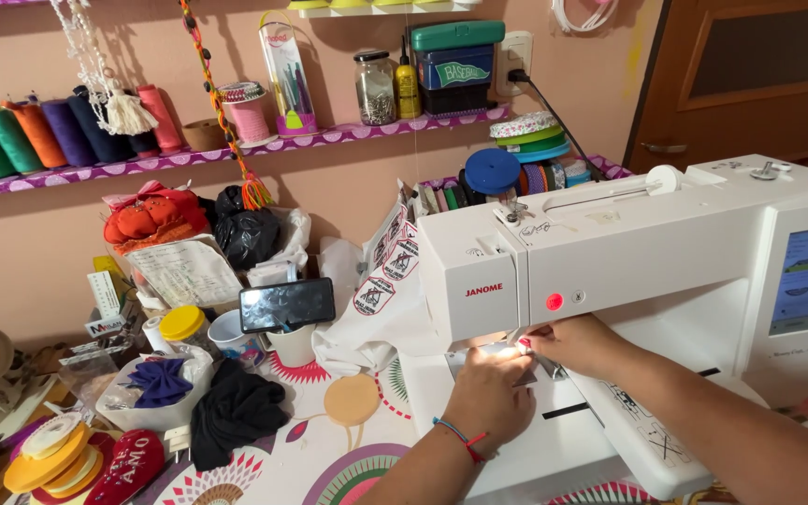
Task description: Inserting a bobbin into a sewing machine and threading it through the bobbin case tension mechanism.
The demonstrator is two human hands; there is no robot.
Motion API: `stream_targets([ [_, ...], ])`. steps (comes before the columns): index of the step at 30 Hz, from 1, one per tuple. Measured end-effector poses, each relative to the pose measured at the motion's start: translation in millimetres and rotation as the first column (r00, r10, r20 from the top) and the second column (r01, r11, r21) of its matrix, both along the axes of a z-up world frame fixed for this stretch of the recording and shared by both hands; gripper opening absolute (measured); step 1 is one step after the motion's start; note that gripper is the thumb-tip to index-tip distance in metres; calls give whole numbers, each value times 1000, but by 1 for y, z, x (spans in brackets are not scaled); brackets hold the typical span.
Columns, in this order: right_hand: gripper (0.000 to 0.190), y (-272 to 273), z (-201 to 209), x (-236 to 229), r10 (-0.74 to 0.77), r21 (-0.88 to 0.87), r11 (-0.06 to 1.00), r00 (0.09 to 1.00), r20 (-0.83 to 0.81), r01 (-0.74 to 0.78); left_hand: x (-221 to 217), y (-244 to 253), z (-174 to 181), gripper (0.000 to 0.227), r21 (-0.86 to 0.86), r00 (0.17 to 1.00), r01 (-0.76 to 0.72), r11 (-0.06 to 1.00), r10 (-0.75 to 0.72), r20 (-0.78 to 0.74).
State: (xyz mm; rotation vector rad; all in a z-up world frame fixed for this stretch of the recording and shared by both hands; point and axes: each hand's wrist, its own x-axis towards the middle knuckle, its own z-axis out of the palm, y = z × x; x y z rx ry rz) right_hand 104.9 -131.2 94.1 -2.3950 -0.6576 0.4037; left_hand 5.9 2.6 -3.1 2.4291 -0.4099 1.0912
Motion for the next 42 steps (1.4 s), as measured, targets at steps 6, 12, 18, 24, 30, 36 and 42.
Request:
stream_targets([
  [6, 11, 5, 3, -9, -78, 44, 996, 996, 43, 76, 3, 0, -5, 13, -26, 999, 0, 1000, -2, -48],
  [12, 14, 0, -16, 12, -28, 30, 999, 995, 101, 25, 1, -1, -7, 18, -3, 987, -47, 999, 46, -156],
  [18, 29, 2, 24, -25, -18, -139, 990, 1000, -6, 17, 1, -1, -4, 13, -13, 987, -40, 999, 37, -157],
  [24, 19, 7, -8, 3, -46, -33, 998, 993, 107, 50, 5, -1, -7, 19, -17, 980, -44, 999, 40, -193],
  [30, 38, -1, 20, -16, -2, -205, 979, 999, 51, 13, 0, -2, -4, 15, -13, 973, -67, 998, 62, -222],
  [36, 21, 1, 4, -6, 10, -30, 999, 999, 31, -9, 3, -3, -8, 17, -13, 975, -85, 996, 81, -208],
  [42, 13, 0, -14, 5, -69, 110, 992, 996, 63, 62, 10, 0, -23, 24, 4, 969, -111, 994, 110, -223],
])
